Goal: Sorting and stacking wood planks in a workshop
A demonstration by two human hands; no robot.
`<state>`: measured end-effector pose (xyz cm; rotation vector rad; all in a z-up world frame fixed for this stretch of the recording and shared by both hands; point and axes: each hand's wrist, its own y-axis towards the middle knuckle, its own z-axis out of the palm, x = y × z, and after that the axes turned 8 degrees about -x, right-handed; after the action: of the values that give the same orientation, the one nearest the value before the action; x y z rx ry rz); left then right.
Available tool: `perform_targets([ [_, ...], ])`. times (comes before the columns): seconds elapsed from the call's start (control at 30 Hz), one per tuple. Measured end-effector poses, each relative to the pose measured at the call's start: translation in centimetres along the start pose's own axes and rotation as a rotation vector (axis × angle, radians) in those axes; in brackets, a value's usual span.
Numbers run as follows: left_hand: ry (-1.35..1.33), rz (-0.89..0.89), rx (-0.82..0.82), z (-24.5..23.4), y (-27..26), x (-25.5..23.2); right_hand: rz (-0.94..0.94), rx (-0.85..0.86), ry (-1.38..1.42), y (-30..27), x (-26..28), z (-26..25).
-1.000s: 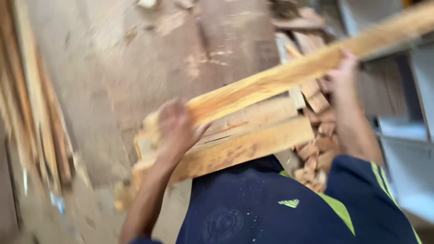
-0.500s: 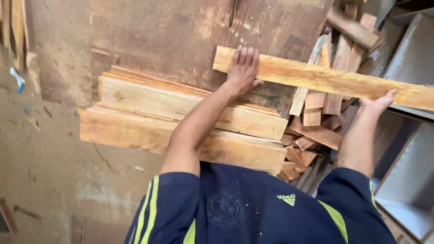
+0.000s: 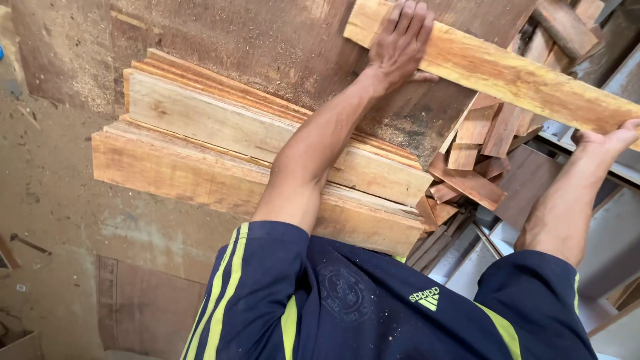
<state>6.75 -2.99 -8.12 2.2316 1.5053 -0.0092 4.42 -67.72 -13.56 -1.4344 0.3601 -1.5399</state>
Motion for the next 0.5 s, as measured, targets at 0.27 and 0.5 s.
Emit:
perform_targets([
  [0.27,0.02,0.023,-0.104,1.0,1.9,0.5,0.04,0.012,-0.013,0.0,0.5,2.4],
  [0.5,-0.006,0.038,-0.111,1.0,4.4,1.5,0.006,0.004,0.013,-1.0,0.4,5.2],
])
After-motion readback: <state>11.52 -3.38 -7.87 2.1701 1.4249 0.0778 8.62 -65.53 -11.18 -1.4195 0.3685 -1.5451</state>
